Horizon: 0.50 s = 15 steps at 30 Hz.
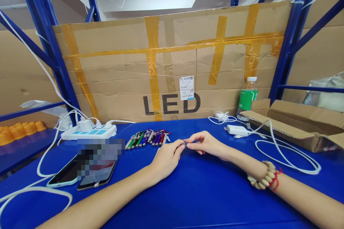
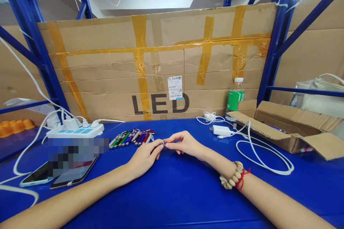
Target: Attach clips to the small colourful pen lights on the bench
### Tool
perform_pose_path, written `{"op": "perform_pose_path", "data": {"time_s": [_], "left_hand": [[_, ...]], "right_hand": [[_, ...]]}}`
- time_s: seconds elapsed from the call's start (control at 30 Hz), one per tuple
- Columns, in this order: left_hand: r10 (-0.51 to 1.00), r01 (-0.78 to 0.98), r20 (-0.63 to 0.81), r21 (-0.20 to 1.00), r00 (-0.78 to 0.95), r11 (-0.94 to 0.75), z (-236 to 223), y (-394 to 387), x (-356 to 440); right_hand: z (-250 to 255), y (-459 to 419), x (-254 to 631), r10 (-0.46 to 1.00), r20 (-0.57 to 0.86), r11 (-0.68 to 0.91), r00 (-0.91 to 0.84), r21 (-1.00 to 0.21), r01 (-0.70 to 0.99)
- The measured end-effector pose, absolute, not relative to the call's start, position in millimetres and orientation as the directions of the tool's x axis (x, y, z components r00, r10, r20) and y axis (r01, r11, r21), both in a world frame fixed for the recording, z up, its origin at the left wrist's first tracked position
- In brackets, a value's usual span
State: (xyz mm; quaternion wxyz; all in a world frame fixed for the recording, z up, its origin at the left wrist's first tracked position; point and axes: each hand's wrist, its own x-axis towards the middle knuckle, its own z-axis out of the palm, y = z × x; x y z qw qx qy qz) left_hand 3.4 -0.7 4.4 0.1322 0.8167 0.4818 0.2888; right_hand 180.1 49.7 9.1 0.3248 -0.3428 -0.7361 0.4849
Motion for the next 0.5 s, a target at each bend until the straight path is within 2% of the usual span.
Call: {"op": "perform_pose_path", "data": {"time_s": [0.3, 0.5], "left_hand": [[0.851, 0.697, 0.348, 0.49, 0.394, -0.523, 5.2, -1.5, 3.7], [0.854, 0.667, 0.346, 0.533, 0.39, -0.521, 4.6, -1.1, 3.8]], "right_hand": [[8.7, 50.0, 178.7, 0.794, 0.238, 0.379, -0.56, -0.913, 0.149], [6.6, 51.5, 178.8, 0.793, 0.254, 0.395, -0.554, -0.907, 0.149]]}}
